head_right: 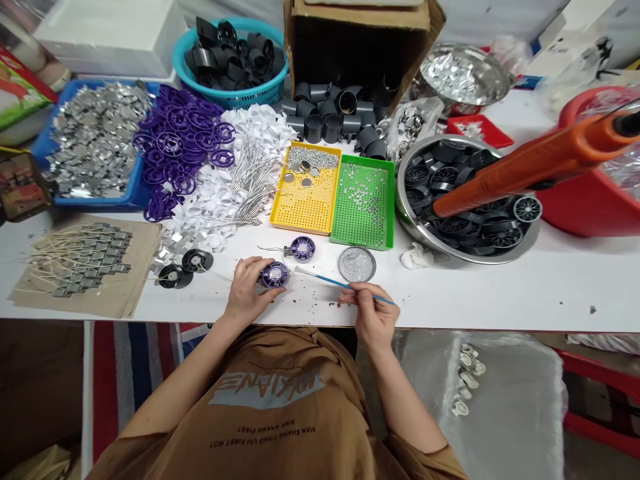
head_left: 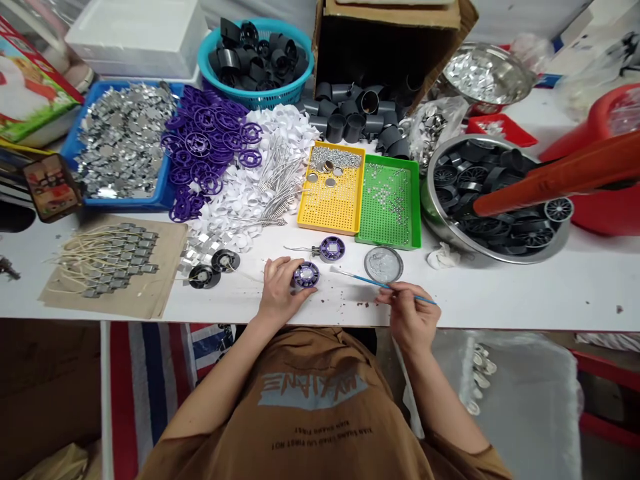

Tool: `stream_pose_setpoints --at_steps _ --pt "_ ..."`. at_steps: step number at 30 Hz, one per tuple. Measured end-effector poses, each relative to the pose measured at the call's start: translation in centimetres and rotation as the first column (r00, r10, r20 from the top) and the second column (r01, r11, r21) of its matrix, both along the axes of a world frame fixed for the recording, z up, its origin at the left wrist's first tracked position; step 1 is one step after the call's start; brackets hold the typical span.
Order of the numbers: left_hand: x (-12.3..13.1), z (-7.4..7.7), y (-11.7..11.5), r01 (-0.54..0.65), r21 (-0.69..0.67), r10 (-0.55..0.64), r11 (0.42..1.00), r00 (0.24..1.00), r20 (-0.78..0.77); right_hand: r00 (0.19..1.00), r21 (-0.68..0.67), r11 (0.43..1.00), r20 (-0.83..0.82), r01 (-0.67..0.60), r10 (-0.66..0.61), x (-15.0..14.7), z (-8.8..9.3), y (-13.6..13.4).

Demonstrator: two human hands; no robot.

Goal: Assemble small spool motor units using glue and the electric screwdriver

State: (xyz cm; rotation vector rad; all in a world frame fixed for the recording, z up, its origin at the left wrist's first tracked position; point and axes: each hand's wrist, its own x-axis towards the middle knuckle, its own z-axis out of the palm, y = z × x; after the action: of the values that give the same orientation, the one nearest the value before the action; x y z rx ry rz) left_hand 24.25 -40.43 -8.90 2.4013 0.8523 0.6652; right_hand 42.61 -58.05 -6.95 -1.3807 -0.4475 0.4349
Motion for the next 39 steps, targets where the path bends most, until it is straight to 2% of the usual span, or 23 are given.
stream_pose_setpoints --at_steps 3,6,9,11,13,15,17,22,26,29,32,39 --pt "-0.4 1.4 0.8 0.04 0.018 -0.041 0.999 0.999 0.019 0.972 0.027 0.971 -0.016 0.236 -0.236 1.6 -0.5 -1.5" --pt "0.1 4.0 2.8 0.027 0.096 -0.036 0.995 0.995 0.095 0.934 -0.025 0.934 -0.011 0.357 -0.357 3.1 -1.6 -2.8" --pt "1.6 7.1 5.2 0.002 0.12 -0.013 0.993 0.996 0.088 0.929 -0.034 0.933 -0.083 0.358 -0.36 3.3 -2.2 -3.1" --pt "2.4 8.5 6.4 0.082 0.047 -0.083 0.995 0.996 0.019 0.936 0.022 0.941 -0.115 0.336 -0.332 2.7 -1.9 -3.0" --pt "2.5 9.0 6.8 0.204 -0.092 -0.21 0.975 0.976 -0.052 0.96 0.062 0.961 -0.093 0.269 -0.263 1.5 -1.1 -2.6" --pt "1.9 8.7 6.3 0.281 -0.202 -0.304 0.938 0.948 -0.093 0.988 0.06 0.987 -0.049 0.151 -0.148 0.2 -0.5 -1.9" --pt "1.1 7.7 5.3 0.297 -0.236 -0.331 0.925 0.936 -0.122 1.0 0.041 0.999 -0.018 0.024 -0.023 -0.9 -0.2 -0.9" --pt "-0.1 4.6 2.5 0.228 -0.149 -0.246 0.962 0.963 -0.113 0.983 -0.001 0.985 0.06 -0.173 0.173 -2.0 -0.5 1.4" --pt "0.1 3.3 1.9 0.188 -0.116 -0.198 0.975 0.977 -0.081 0.925 -0.051 0.954 0.232 -0.296 0.3 -1.6 -0.4 1.8" --pt "0.2 3.1 2.0 0.184 -0.105 -0.191 0.977 0.979 -0.067 0.867 -0.086 0.938 0.361 -0.336 0.344 -1.3 -0.3 1.5" --pt "0.2 3.1 2.2 0.189 -0.105 -0.196 0.976 0.979 -0.057 0.838 -0.122 0.936 0.417 -0.331 0.351 -1.2 -0.5 1.0" --pt "0.2 2.8 2.4 0.205 -0.128 -0.213 0.97 0.976 -0.052 0.844 -0.132 0.938 0.411 -0.321 0.346 -0.7 -1.1 1.1"
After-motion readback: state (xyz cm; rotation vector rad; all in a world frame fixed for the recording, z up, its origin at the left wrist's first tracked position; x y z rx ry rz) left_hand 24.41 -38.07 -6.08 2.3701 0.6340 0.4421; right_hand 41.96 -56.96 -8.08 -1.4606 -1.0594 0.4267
